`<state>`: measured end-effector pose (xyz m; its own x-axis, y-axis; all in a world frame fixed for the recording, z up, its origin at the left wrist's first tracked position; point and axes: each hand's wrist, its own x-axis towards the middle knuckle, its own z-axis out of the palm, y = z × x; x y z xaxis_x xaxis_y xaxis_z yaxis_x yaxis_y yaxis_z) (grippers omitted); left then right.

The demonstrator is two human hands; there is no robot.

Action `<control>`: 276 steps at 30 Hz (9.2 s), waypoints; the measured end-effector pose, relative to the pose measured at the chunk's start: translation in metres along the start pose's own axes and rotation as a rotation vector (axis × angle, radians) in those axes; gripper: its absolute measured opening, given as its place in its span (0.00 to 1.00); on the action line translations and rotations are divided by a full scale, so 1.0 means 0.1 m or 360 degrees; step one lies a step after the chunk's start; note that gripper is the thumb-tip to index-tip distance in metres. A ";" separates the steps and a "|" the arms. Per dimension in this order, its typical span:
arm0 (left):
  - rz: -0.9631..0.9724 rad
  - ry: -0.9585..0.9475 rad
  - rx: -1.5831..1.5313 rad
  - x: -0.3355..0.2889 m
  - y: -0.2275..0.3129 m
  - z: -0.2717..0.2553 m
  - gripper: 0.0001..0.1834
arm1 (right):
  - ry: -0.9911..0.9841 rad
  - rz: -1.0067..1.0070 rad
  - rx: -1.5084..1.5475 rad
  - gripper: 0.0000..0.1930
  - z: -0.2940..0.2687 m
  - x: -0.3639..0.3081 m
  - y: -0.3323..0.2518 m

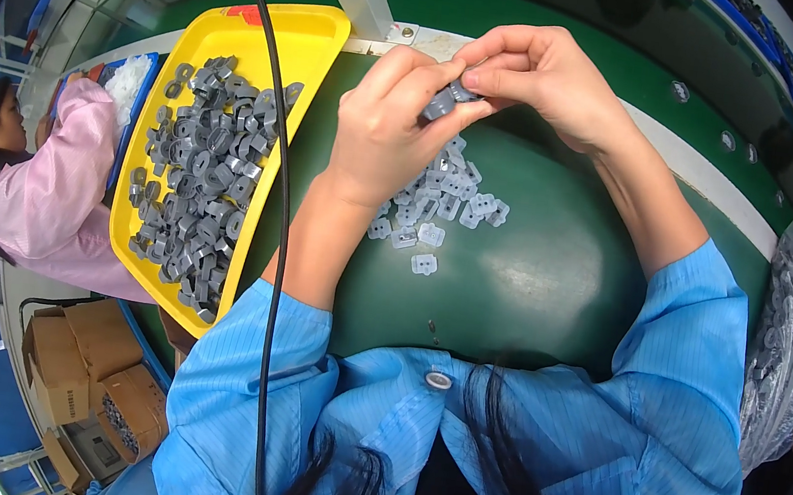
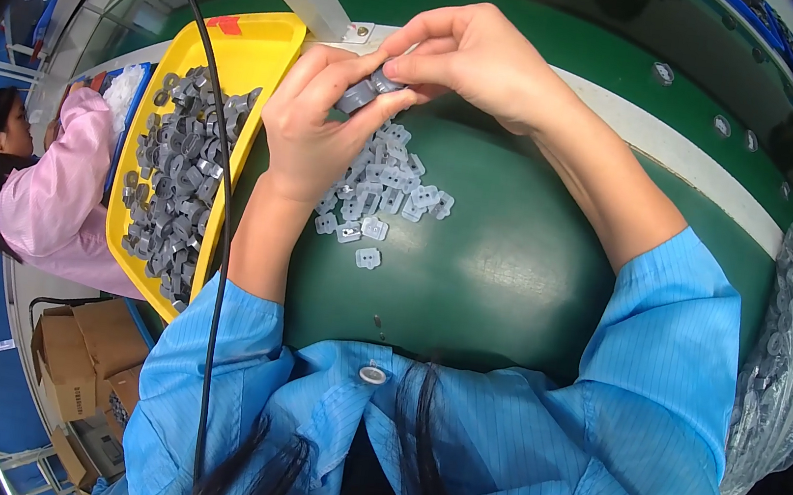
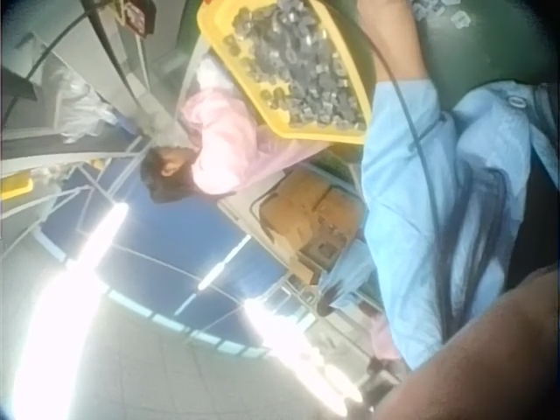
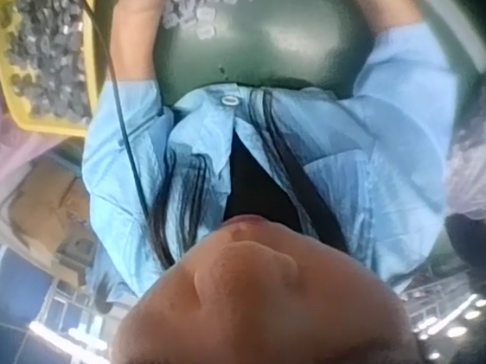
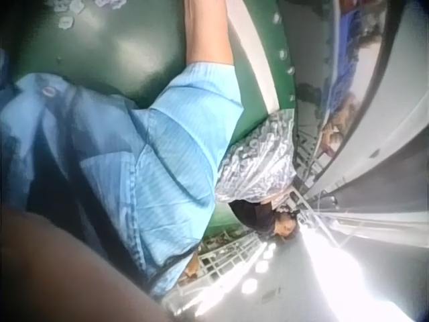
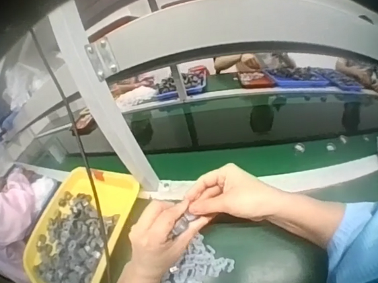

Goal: The person assembles components by picking up circular plastic pieces and small white parts, fitting them together by hand, and placing the assembled units onto a conveyor track.

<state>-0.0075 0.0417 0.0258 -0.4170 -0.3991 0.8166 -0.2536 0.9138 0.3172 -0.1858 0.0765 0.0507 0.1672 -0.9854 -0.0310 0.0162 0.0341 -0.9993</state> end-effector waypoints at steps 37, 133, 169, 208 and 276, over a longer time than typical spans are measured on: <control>-0.1401 -0.0139 -0.0942 -0.09 -0.33 -0.05 0.21 | 0.0588 -0.0894 -0.1835 0.05 0.01 0.06 0.28; -0.0729 -0.1489 0.0735 0.11 -0.88 -1.11 0.21 | 0.0973 -0.0474 -0.1268 0.16 -0.75 0.18 0.33; -0.1966 -0.0246 -0.2124 0.02 -0.37 -0.18 0.11 | 0.0176 -0.0194 -0.1748 0.06 0.00 -0.09 -0.09; -0.1846 -0.0416 -0.1630 0.08 -0.02 -0.06 0.11 | -0.0131 -0.0021 -0.0335 0.09 -0.06 0.00 0.02; -0.1537 -0.0401 -0.1186 -0.09 -0.20 -0.01 0.23 | 0.0277 -0.0438 -0.1678 0.10 -0.19 0.00 0.20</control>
<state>0.0021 0.0273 0.0127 -0.5122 -0.8588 0.0081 -0.0273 0.0257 0.9993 -0.2044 0.0740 0.0301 0.1445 -0.9504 0.2754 -0.8312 -0.2676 -0.4874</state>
